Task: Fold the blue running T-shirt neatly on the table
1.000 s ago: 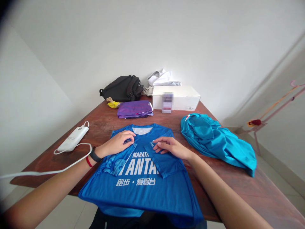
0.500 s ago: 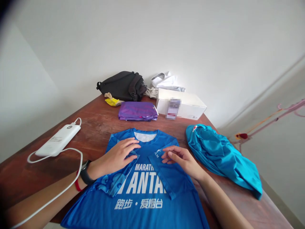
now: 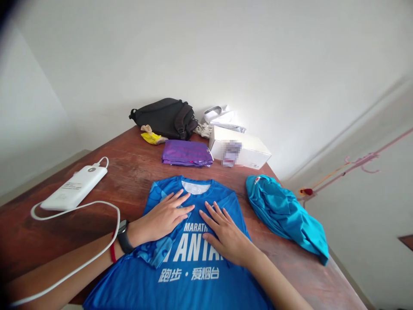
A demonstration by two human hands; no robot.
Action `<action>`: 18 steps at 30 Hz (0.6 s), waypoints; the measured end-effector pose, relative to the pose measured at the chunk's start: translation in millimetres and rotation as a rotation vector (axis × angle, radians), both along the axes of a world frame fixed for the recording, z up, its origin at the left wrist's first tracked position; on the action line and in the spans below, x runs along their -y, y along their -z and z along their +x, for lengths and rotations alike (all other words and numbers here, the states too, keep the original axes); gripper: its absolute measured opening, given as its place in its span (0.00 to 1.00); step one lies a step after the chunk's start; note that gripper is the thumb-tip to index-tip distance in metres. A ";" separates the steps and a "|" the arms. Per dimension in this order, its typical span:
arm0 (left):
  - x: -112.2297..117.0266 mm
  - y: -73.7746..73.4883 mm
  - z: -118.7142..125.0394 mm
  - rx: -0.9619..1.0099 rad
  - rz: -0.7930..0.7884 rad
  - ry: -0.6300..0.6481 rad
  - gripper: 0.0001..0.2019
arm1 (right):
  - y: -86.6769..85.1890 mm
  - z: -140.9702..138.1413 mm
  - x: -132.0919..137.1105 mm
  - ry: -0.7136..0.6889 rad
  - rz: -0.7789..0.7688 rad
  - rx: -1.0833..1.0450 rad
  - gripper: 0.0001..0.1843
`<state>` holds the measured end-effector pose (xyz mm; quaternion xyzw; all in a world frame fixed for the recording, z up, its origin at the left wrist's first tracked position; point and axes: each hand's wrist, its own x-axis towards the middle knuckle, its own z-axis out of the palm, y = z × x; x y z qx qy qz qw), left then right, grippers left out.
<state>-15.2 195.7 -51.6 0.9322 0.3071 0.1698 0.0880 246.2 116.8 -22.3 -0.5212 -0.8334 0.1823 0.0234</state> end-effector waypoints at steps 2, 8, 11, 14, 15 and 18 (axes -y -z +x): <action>-0.7 2.9 0.2 0.000 0.023 -0.008 0.20 | -3.3 -1.5 8.3 0.029 0.038 -0.011 0.35; -10.2 4.1 -6.1 0.030 0.106 -0.136 0.27 | -21.2 2.5 56.1 0.089 0.124 -0.055 0.33; -24.8 -4.3 -16.7 0.036 0.148 -0.214 0.29 | -19.2 -16.6 77.4 0.114 0.141 -0.089 0.30; -41.2 -10.6 -26.3 0.025 0.170 -0.288 0.30 | -11.1 -65.2 82.1 0.122 0.204 -0.174 0.29; -45.5 -11.3 -28.2 0.014 0.167 -0.316 0.31 | -8.4 -84.7 80.4 0.102 0.227 -0.203 0.30; -51.8 -9.3 -31.1 -0.069 0.105 -0.346 0.34 | -2.4 -134.1 74.4 0.023 0.220 -0.240 0.33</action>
